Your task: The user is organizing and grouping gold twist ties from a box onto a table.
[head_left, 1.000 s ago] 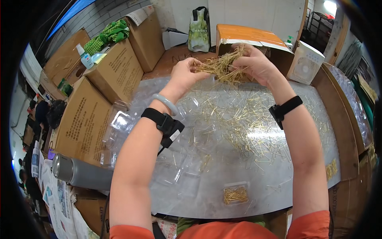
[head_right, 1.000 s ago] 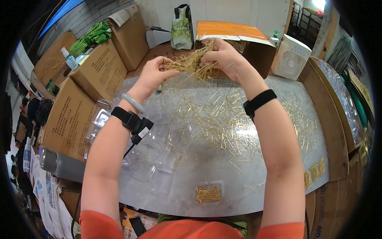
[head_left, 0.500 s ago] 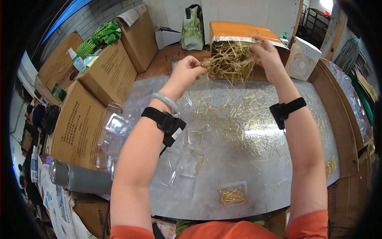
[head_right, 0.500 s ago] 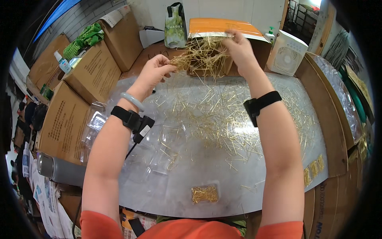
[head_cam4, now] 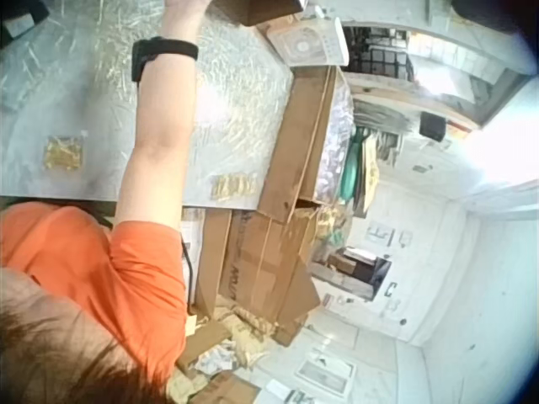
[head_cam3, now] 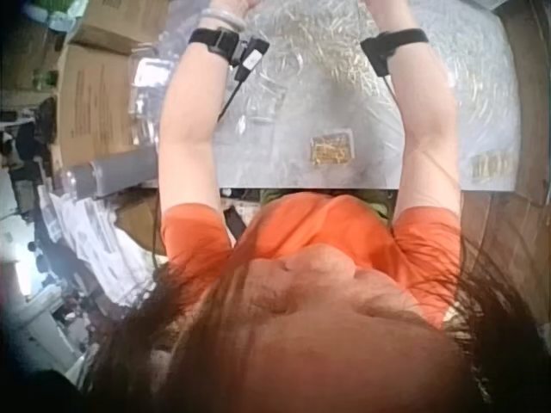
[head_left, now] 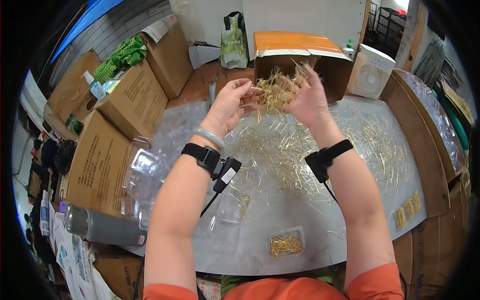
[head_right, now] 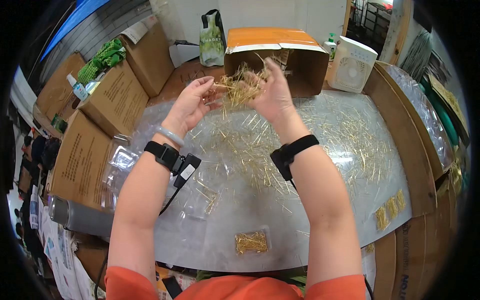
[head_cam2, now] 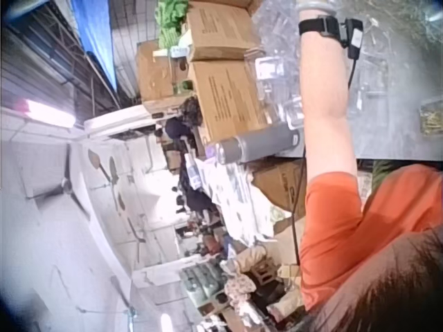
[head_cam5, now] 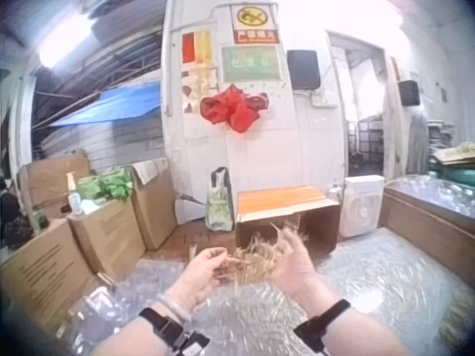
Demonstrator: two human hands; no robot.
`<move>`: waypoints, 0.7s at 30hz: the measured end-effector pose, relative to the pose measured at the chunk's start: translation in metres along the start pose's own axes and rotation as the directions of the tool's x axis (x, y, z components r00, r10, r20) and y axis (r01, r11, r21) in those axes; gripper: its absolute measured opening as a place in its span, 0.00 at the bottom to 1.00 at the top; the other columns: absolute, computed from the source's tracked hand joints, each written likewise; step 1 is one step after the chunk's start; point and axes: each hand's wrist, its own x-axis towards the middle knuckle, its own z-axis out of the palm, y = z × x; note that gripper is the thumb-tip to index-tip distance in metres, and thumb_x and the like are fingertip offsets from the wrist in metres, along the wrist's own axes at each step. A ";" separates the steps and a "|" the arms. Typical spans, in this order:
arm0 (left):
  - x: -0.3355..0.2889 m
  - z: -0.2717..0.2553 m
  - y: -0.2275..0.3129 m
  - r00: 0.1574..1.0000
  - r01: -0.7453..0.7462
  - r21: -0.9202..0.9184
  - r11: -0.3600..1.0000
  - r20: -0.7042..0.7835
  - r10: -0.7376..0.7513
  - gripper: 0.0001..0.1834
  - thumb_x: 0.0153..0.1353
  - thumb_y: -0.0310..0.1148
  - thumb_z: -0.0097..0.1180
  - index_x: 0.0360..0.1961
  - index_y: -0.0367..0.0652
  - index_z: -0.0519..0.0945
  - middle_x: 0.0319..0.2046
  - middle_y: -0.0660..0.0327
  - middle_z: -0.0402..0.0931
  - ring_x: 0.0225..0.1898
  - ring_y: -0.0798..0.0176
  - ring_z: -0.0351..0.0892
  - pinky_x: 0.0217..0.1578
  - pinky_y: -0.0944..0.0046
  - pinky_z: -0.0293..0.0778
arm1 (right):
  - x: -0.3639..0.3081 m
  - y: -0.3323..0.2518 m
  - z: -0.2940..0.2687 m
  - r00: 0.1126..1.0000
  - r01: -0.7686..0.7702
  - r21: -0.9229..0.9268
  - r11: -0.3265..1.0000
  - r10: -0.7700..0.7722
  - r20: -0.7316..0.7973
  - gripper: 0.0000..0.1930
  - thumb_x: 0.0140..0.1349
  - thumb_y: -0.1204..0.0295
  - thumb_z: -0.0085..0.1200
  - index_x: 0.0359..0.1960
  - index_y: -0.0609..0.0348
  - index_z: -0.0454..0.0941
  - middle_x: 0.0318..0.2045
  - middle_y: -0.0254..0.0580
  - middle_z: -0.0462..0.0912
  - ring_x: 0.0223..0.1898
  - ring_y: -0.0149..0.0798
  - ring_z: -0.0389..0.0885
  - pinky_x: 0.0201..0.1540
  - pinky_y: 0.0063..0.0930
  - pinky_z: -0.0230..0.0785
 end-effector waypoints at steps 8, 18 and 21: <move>-0.004 0.000 0.008 0.994 -0.103 0.255 0.961 0.002 0.106 0.15 0.65 0.31 0.64 0.51 0.46 0.77 0.39 0.68 0.80 0.42 0.71 0.78 0.45 0.63 0.74 | 0.029 -0.017 -0.028 0.993 -0.049 -0.374 0.926 0.005 -0.116 0.20 0.61 0.79 0.61 0.54 0.56 0.73 0.48 0.43 0.77 0.50 0.39 0.81 0.45 0.33 0.78; 0.029 -0.006 -0.014 0.894 -0.409 0.702 0.583 0.179 0.412 0.11 0.65 0.28 0.62 0.47 0.38 0.80 0.34 0.66 0.82 0.35 0.73 0.79 0.38 0.70 0.74 | 0.018 -0.086 -0.026 0.972 0.182 -0.845 0.503 -0.224 0.075 0.17 0.74 0.72 0.49 0.63 0.56 0.71 0.49 0.39 0.82 0.45 0.32 0.83 0.45 0.30 0.80; 0.024 0.008 -0.009 0.926 -0.336 0.727 0.598 0.138 0.352 0.08 0.67 0.30 0.61 0.44 0.38 0.80 0.32 0.64 0.82 0.31 0.72 0.80 0.31 0.71 0.76 | 0.015 -0.091 -0.041 0.950 0.138 -0.830 0.541 -0.308 -0.043 0.17 0.74 0.71 0.46 0.62 0.56 0.72 0.50 0.41 0.84 0.49 0.33 0.81 0.45 0.30 0.77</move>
